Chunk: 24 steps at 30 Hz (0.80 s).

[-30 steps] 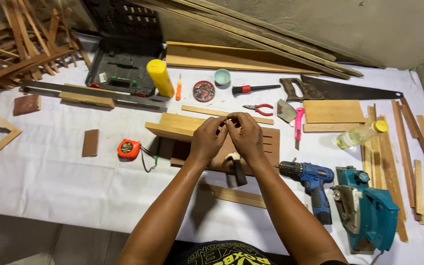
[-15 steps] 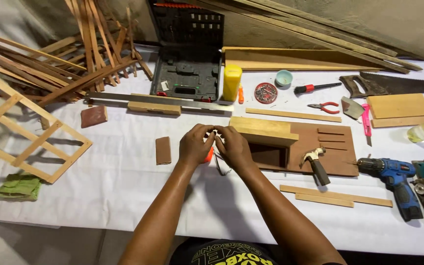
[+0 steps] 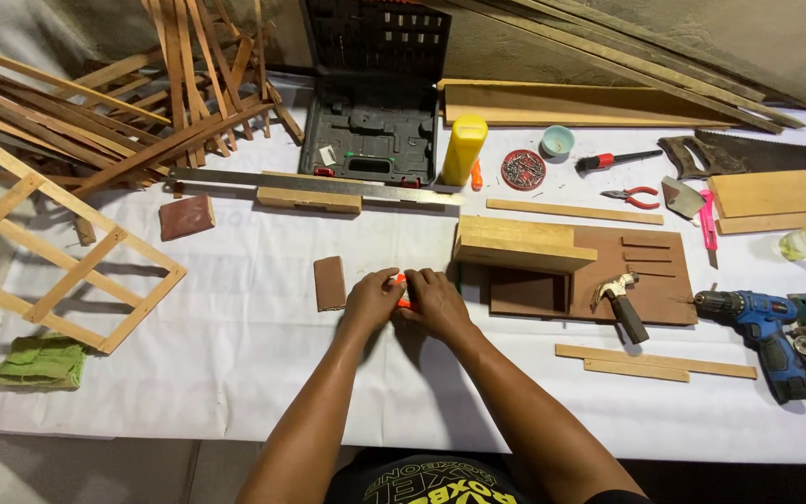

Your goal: The person measures a small wooden bar with a tape measure, marks it, then uses a cordless drill on a wood assembly at the workbench. They position nails and hammer them into the joint with a claw hammer, fitting pieces of the frame together on the table.

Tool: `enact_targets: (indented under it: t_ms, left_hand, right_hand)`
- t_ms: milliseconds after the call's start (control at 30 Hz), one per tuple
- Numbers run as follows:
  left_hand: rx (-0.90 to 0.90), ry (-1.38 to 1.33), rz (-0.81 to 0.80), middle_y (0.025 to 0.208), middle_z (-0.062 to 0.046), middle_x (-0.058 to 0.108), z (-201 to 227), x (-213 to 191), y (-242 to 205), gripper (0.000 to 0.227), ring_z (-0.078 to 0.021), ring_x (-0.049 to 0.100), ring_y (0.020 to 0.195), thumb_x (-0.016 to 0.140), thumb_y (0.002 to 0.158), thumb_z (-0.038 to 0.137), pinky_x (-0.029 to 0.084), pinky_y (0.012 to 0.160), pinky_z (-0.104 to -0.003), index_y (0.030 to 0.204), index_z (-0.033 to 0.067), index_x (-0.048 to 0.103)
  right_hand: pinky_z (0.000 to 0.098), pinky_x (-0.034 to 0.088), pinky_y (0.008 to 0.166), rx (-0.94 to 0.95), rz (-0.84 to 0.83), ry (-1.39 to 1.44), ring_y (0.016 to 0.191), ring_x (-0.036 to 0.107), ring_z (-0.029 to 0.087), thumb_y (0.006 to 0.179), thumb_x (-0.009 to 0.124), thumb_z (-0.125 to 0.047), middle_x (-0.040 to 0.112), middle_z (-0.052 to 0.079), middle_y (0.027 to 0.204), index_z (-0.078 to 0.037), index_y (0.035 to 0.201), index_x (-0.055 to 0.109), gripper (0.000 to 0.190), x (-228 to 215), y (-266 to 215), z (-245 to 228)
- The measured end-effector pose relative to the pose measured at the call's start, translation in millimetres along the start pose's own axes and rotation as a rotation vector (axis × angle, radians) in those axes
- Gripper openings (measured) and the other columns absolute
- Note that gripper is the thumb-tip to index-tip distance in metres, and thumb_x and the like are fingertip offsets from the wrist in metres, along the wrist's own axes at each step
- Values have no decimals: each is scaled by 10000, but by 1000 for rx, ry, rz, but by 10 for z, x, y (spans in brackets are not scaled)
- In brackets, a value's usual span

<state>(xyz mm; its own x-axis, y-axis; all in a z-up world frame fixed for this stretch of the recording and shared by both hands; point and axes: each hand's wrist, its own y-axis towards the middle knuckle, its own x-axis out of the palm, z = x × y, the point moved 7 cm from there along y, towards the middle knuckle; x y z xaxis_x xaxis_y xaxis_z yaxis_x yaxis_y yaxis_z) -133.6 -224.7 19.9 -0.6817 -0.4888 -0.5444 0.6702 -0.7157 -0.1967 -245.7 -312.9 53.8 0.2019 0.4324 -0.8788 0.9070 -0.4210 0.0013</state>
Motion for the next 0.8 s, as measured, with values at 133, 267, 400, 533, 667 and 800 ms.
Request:
enact_targets:
  t_ms: [133, 267, 400, 533, 667, 800]
  left_hand:
    - [-162, -426, -196, 1039, -94, 787, -174, 164, 80, 412, -178, 704, 854, 690, 966, 324, 580, 702, -315, 1277, 60, 745]
    - [-397, -835, -503, 1057, -39, 763, 141, 489, -148, 414, -115, 718, 871, 751, 901, 279, 612, 734, -242, 1266, 90, 702]
    - [-377, -839, -627, 1041, -30, 757, 708, 994, -291, 405, -126, 725, 873, 760, 892, 263, 622, 781, -263, 1255, 96, 691]
    - [-238, -759, -692, 1025, 6, 746, 1088, 1868, -355, 371, -83, 696, 879, 749, 924, 290, 595, 808, -259, 1246, 114, 697]
    - [-285, -726, -618, 971, -2, 750, 1443, 2523, -397, 304, -88, 711, 845, 757, 895, 278, 584, 779, -285, 1142, 114, 690]
    - [-243, -669, -450, 868, -41, 745, 1812, 2871, -293, 259, -93, 672, 739, 803, 889, 269, 565, 702, -269, 1019, 64, 712]
  right_hand:
    - [466, 495, 967, 78, -61, 127, 1159, 574, 373, 748, 782, -328, 604, 172, 1212, -78, 1358, 540, 702, -408, -112, -74]
    - [451, 514, 954, 7, -40, 294, 1118, 617, 362, 808, 689, -296, 593, 166, 1205, -94, 1373, 535, 619, -701, -439, 104]
    - [436, 506, 962, -97, 107, 314, 1106, 629, 351, 864, 689, -305, 622, 140, 1173, -105, 1337, 579, 526, -1081, -810, 607]
    - [417, 525, 921, -51, 149, 270, 1062, 652, 328, 850, 754, -394, 662, 118, 1082, -105, 1210, 648, 473, -1538, -1225, 1256]
    - [408, 540, 895, 10, 97, 324, 1037, 689, 299, 881, 724, -393, 715, 111, 1097, -97, 1166, 689, 412, -1938, -1533, 1830]
    - [392, 549, 814, 169, -25, 295, 918, 719, 249, 884, 715, -392, 762, 80, 993, -119, 1097, 742, 347, -2232, -1611, 2375]
